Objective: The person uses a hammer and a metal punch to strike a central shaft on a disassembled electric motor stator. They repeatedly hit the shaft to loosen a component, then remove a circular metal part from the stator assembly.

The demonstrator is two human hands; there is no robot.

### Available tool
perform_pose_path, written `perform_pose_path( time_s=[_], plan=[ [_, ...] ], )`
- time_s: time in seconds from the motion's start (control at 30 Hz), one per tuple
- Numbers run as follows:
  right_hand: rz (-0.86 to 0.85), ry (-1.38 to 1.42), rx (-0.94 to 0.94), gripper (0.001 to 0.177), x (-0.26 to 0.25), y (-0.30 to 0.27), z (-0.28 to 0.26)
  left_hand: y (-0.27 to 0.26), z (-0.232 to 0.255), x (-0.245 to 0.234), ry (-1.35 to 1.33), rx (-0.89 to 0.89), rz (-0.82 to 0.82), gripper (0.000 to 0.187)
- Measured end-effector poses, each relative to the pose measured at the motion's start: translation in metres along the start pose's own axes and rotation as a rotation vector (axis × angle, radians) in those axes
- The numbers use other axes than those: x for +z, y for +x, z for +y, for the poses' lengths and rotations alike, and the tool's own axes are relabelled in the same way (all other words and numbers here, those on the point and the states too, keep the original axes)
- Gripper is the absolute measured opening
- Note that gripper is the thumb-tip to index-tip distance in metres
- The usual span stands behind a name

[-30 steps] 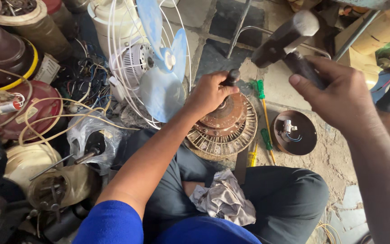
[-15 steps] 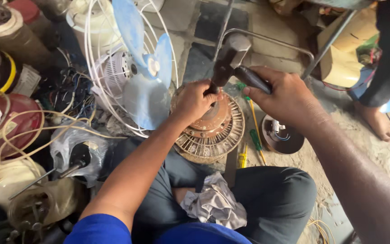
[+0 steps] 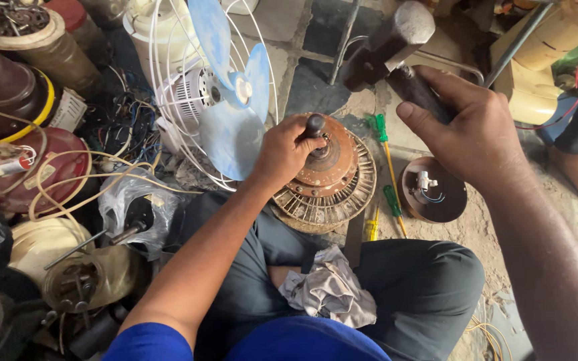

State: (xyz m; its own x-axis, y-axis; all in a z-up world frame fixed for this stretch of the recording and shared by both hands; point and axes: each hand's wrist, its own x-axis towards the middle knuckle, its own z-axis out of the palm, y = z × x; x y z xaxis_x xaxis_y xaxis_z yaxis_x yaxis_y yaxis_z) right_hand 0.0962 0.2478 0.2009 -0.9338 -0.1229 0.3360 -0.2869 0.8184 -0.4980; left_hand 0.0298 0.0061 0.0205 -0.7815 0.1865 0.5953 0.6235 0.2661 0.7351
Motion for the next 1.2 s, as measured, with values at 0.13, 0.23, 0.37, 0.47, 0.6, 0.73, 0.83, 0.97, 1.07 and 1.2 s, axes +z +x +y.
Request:
perform_pose_path(
  time_s=[0.13, 0.23, 0.37, 0.47, 0.6, 0.73, 0.83, 0.97, 1.07, 1.2],
  plan=[
    [0.132, 0.025, -0.202, 0.050, -0.019, -0.005, -0.021, -0.003, -0.012, 0.011, -0.002, 0.003, 0.020, 0.034],
    [0.168, 0.283, -0.015, 0.048, -0.029, -0.012, -0.041, -0.005, -0.018, 0.014, 0.017, 0.074, 0.032, 0.034],
    [0.175, -0.039, -0.015, 0.033, 0.000, -0.010, -0.051, -0.006, -0.016, 0.016, 0.109, 0.072, -0.006, 0.032],
    [-0.246, -0.296, 0.150, 0.055, 0.023, -0.012, -0.033, -0.002, -0.010, 0.019, 0.064, -0.031, -0.017, 0.034],
    [0.105, 0.057, 0.100, 0.052, 0.033, -0.039, 0.017, -0.009, -0.009, 0.016, 0.063, 0.077, 0.085, 0.028],
    [0.183, -0.039, 0.137, 0.046, 0.052, -0.069, 0.068, -0.008, -0.016, 0.010, -0.277, -0.422, 0.076, 0.026],
    [0.060, -0.165, 0.232, 0.043, 0.079, -0.100, 0.085, -0.003, -0.022, 0.012, -0.023, -0.495, 0.048, 0.033],
    [-0.082, -0.252, 0.343, 0.038, 0.120, -0.154, 0.077, -0.003, -0.022, 0.028, 0.230, -0.214, 0.006, 0.045],
    [-0.073, -0.238, 0.273, 0.041, 0.138, -0.191, 0.063, -0.002, -0.025, 0.035, 0.357, -0.050, 0.044, 0.049],
    [-0.187, -0.135, 0.218, 0.050, 0.149, -0.221, 0.046, 0.003, -0.034, 0.035, 0.387, -0.104, -0.069, 0.043]
  ],
)
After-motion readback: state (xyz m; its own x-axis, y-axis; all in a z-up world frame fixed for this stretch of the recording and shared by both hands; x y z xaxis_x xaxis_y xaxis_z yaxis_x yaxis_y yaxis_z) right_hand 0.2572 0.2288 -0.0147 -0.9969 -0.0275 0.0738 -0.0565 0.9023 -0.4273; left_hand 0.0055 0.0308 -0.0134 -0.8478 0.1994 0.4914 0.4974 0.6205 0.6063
